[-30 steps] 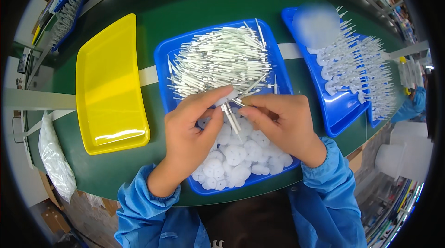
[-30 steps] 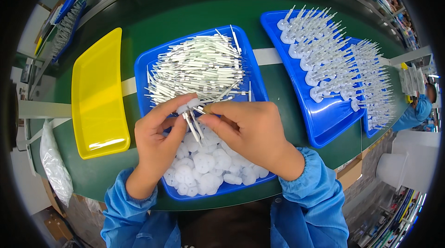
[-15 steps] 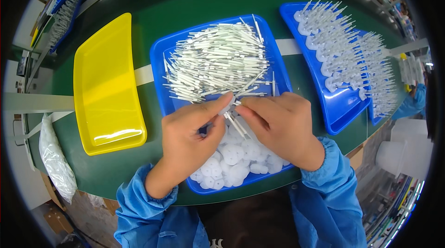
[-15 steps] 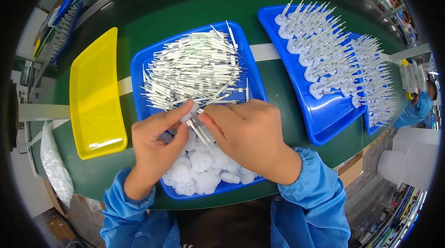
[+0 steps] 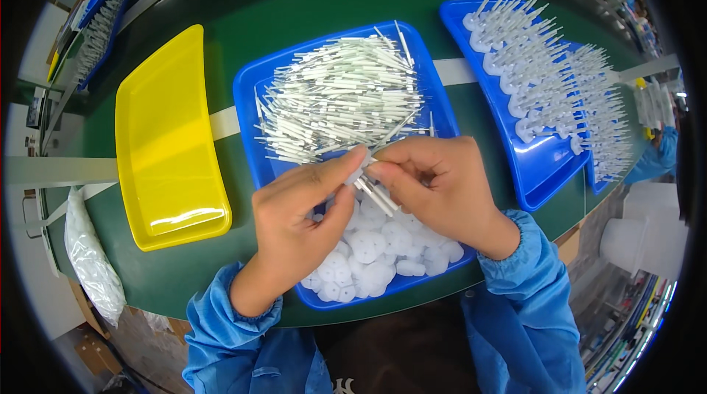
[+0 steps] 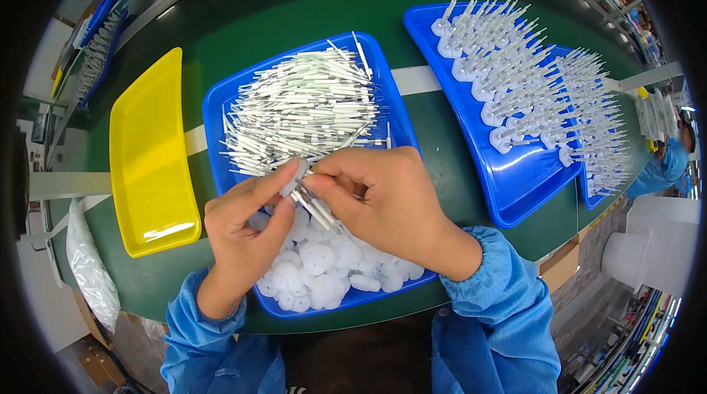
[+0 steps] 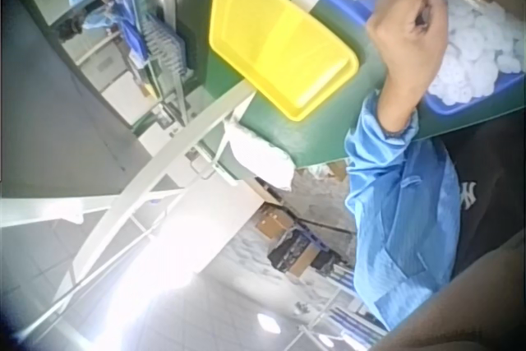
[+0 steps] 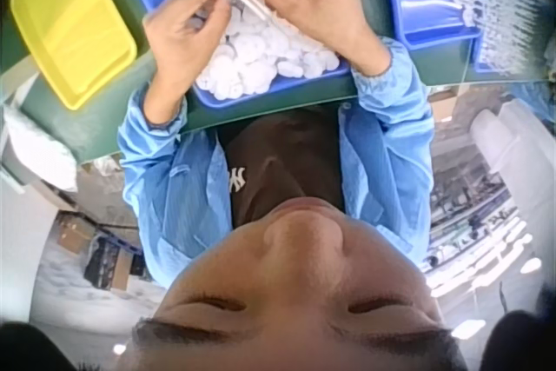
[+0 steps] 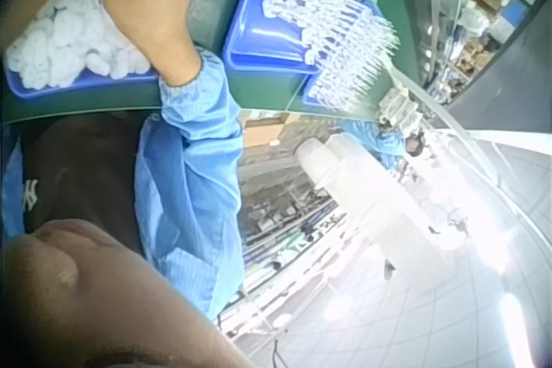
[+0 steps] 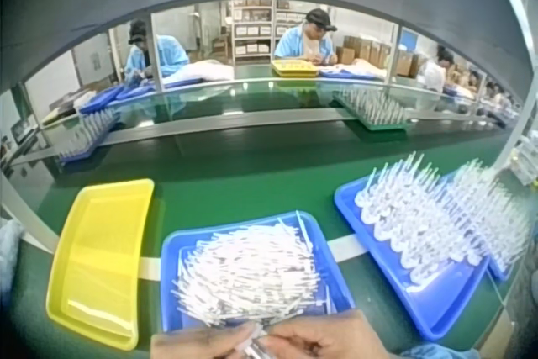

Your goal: The person assembles small white plastic components by inserting thin metal rods into them. They pick up a component and a rod, insert the rod into the component, and place the finished assembly into a blue tray. The person repeats this process continuously throughout the video.

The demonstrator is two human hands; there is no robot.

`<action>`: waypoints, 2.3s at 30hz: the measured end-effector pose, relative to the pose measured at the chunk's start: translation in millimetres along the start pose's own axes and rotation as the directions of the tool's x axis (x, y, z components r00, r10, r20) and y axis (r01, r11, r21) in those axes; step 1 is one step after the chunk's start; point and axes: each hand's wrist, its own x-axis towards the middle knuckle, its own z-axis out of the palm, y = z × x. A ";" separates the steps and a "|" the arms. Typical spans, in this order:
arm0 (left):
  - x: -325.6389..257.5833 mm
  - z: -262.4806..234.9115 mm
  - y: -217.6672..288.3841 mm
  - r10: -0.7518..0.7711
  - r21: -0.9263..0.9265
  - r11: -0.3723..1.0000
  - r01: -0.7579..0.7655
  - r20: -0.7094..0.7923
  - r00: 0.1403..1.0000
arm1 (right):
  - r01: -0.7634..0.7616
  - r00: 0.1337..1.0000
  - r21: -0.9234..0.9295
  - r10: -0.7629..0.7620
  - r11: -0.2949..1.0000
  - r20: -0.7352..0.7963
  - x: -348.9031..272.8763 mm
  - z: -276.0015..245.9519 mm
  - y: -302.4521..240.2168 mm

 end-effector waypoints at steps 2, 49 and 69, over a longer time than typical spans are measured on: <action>3.5 1.9 3.8 -0.073 -0.150 0.986 0.068 -0.030 0.997 | 0.045 0.998 -0.002 -0.045 0.999 -0.043 0.0 -1.2 2.0; -0.7 -2.6 22.8 0.447 0.076 0.889 -0.452 0.081 0.891 | 0.255 0.960 -0.024 -0.251 0.967 0.126 -35.8 -42.2 -25.3; -6.4 -24.0 5.7 0.279 0.364 0.886 -0.288 0.078 0.957 | -0.004 0.955 -0.659 -0.192 0.752 -0.225 -181.4 -123.5 53.4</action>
